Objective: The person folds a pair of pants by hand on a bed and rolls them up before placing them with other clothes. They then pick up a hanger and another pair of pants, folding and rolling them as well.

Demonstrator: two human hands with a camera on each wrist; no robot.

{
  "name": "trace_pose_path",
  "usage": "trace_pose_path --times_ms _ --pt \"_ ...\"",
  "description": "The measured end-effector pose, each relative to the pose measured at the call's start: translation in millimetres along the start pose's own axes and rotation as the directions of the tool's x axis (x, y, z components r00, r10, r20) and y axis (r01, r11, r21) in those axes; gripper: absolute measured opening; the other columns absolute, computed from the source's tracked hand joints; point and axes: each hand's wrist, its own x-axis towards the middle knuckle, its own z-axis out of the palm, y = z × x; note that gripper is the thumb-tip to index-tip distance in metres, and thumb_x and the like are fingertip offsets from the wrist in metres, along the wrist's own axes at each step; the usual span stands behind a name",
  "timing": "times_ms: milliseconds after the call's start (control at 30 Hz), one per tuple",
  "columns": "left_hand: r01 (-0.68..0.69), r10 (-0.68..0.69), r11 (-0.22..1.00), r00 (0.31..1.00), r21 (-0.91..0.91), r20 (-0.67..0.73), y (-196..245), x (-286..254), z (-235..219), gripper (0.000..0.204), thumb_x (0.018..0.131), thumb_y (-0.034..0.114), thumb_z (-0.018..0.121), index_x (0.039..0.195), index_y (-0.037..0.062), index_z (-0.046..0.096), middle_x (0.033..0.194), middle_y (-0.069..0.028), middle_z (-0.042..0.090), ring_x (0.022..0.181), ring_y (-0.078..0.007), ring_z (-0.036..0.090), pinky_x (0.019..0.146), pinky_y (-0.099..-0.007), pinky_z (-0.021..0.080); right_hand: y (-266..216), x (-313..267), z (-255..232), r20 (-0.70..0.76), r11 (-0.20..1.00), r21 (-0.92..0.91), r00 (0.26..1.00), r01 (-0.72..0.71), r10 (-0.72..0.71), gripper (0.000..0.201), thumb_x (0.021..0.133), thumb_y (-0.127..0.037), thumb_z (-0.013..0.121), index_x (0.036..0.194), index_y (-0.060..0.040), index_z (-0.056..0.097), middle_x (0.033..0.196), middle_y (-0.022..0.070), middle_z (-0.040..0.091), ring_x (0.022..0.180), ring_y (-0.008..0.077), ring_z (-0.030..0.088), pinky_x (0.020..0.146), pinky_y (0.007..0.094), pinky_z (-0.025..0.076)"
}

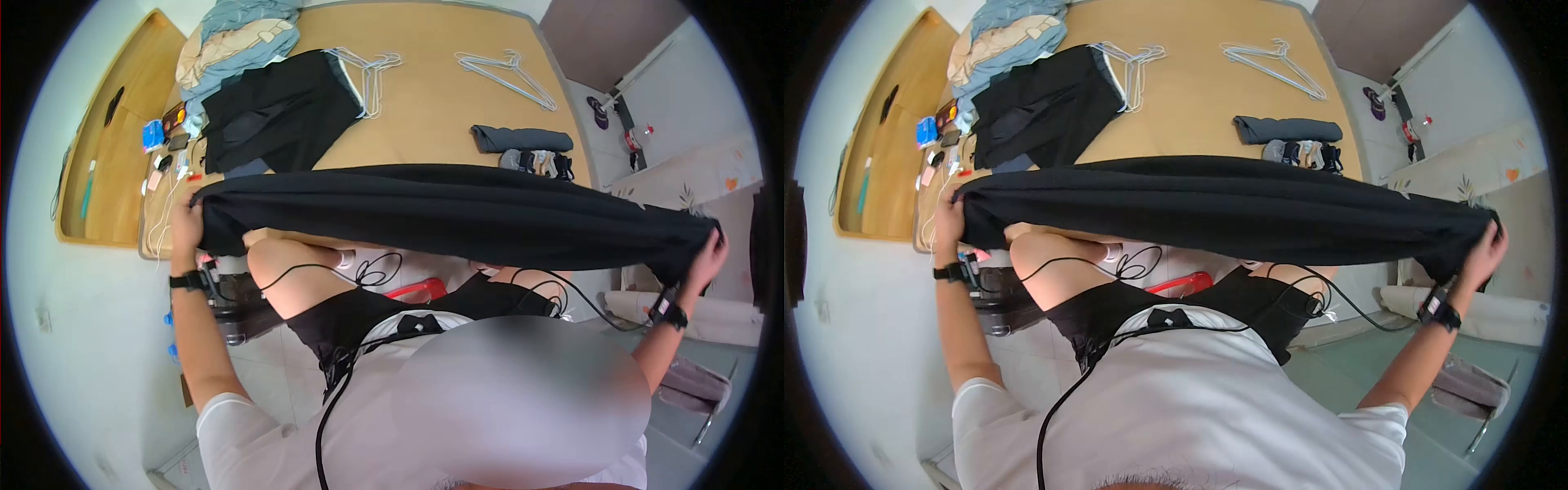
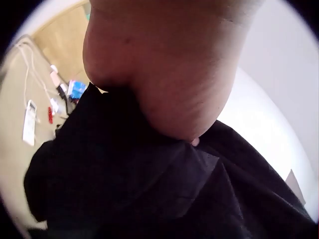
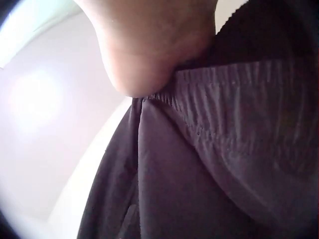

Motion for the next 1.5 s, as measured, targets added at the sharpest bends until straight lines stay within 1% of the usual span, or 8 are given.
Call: trace_pose_path --times_ms 300,433,533,667,967,1200,1400,1500 --pt "-0.069 -0.078 0.810 0.971 0.583 0.224 -34.4 143.8 112.7 0.039 0.098 0.035 0.064 0.129 0.0115 0.067 0.119 -0.0203 0.071 0.118 -0.0367 0.066 0.102 -0.0492 0.049 40.6 -98.7 274.9 0.491 0.894 -0.441 0.855 0.078 0.168 0.047 0.098 -0.034 0.066 0.127 0.0026 0.064 0.120 0.0282 0.069 0.115 0.0417 0.066 0.097 0.0443 0.051" --pt "0.284 -0.324 0.865 0.946 0.413 0.029 -0.9 143.5 190.9 0.055 0.097 0.040 0.061 0.141 0.0080 0.056 0.139 -0.0217 0.061 0.131 -0.0410 0.057 0.109 -0.0504 0.045 70.7 -159.3 347.1 0.479 0.851 -0.518 0.795 -0.087 0.373 0.044 0.097 -0.031 0.066 0.126 0.0030 0.064 0.119 0.0311 0.068 0.116 0.0460 0.064 0.100 0.0487 0.050" --pt "0.018 -0.020 0.973 1.000 0.228 0.007 2.2 113.8 236.4 0.044 0.095 0.032 0.065 0.130 0.0061 0.063 0.128 -0.0208 0.066 0.119 -0.0396 0.064 0.101 -0.0472 0.051 87.7 -171.0 365.2 0.426 0.825 -0.542 0.793 -0.161 0.436 0.048 0.097 -0.031 0.067 0.127 0.0046 0.062 0.123 0.0314 0.066 0.119 0.0464 0.063 0.100 0.0492 0.050" --pt "0.003 -0.023 0.987 0.993 0.161 0.119 60.3 26.5 252.0 0.021 0.091 0.025 0.067 0.103 0.0075 0.071 0.098 -0.0161 0.072 0.097 -0.0377 0.068 0.087 -0.0484 0.054 142.4 -173.7 354.7 0.494 0.830 -0.546 0.757 -0.113 0.428 0.061 0.097 -0.043 0.066 0.130 0.0078 0.059 0.123 0.0330 0.066 0.121 0.0467 0.062 0.102 0.0479 0.050" --pt "0.479 -0.540 0.806 0.836 0.348 0.101 29.6 5.4 250.0 0.063 0.086 0.044 0.072 0.135 0.0063 0.057 0.139 -0.0238 0.055 0.131 -0.0413 0.052 0.109 -0.0497 0.045 142.5 -230.7 293.0 0.557 0.844 -0.494 0.669 -0.210 0.493 0.089 0.086 -0.051 0.077 0.145 0.0073 0.045 0.135 0.0347 0.059 0.126 0.0422 0.060 0.108 0.0451 0.047" --pt "0.745 -0.721 0.659 0.665 -0.102 0.198 -138.8 95.1 212.8 0.059 0.090 0.036 0.069 0.129 -0.0084 0.064 0.130 -0.0295 0.065 0.121 -0.0383 0.065 0.100 -0.0444 0.051 70.9 -266.5 215.7 0.689 0.896 -0.444 0.653 0.035 0.316 0.062 0.098 -0.032 0.067 0.143 0.0063 0.048 0.138 0.0299 0.058 0.131 0.0420 0.055 0.111 0.0447 0.043" --pt "0.587 -0.607 0.790 0.790 -0.178 -0.087 -184.0 106.0 249.5 0.059 0.091 0.042 0.069 0.123 -0.0070 0.068 0.125 -0.0250 0.069 0.121 -0.0373 0.065 0.101 -0.0442 0.050 3.7 -289.4 160.7 0.648 0.876 -0.469 0.630 -0.114 0.429 0.056 0.100 -0.025 0.064 0.147 0.0014 0.048 0.145 0.0255 0.053 0.137 0.0372 0.049 0.115 0.0429 0.039" --pt "0.436 -0.446 0.869 0.895 0.235 -0.013 -167.2 114.0 234.0 0.062 0.091 0.052 0.067 0.121 -0.0023 0.071 0.121 -0.0267 0.070 0.118 -0.0411 0.066 0.103 -0.0468 0.050 -25.3 -298.8 142.6 0.686 0.934 -0.357 0.669 -0.033 0.286 0.049 0.100 -0.018 0.062 0.144 0.0004 0.051 0.146 0.0195 0.056 0.140 0.0324 0.049 0.118 0.0410 0.037"
